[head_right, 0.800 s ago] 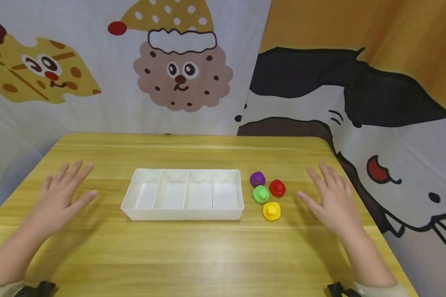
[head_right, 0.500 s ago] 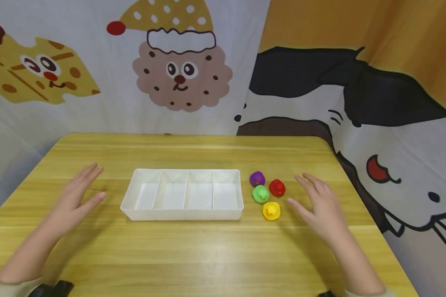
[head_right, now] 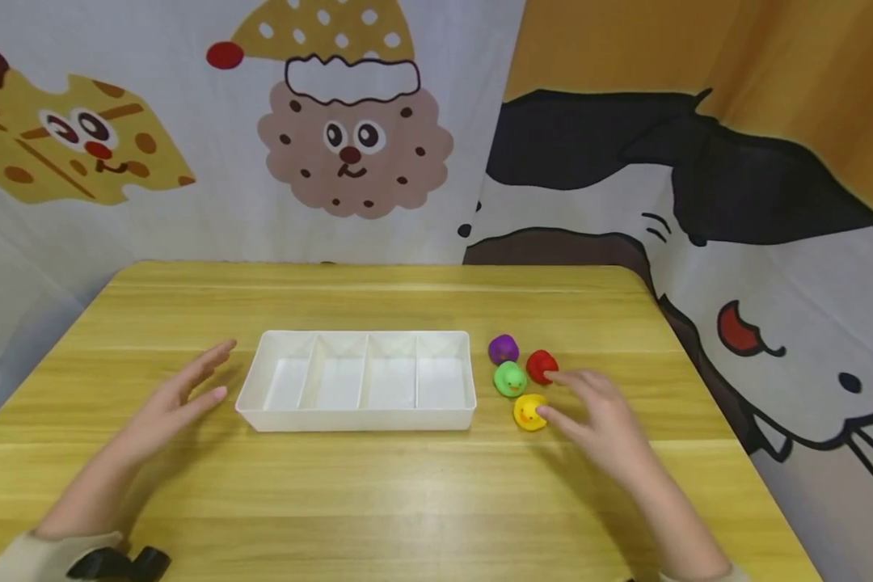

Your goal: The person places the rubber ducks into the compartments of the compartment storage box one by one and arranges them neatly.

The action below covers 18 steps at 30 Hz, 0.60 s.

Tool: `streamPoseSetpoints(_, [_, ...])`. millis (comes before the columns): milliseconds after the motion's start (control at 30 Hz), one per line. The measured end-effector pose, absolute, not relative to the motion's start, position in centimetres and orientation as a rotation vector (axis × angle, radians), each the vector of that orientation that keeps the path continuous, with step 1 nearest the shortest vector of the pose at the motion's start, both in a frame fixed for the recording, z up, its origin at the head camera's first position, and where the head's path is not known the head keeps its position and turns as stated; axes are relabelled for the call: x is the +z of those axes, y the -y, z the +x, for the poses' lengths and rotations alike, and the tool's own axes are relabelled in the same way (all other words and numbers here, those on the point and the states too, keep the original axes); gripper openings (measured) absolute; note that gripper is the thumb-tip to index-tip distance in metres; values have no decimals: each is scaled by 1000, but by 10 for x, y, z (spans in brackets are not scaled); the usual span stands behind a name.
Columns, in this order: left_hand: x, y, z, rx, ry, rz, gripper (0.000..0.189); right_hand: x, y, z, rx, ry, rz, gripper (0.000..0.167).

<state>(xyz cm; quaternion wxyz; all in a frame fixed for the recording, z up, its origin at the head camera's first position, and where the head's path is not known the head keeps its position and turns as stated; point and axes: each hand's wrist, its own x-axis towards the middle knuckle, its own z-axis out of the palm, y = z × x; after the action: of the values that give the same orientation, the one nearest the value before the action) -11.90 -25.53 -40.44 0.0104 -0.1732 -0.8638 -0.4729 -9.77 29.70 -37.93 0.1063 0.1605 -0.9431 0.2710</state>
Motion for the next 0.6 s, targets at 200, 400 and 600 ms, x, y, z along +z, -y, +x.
streamPoseSetpoints(200, [-419,251,-121,-1625,2659,-612,62,-388,-294,-101,845,2774,519,43])
streamPoseSetpoints(400, [-430,249,-122,-1775,2585,-646,61,-397,-292,-104,880,2822,484,39])
streamPoseSetpoints(600, [-434,248,-122,-1845,2566,-652,60,-405,-292,-106,882,2814,492,32])
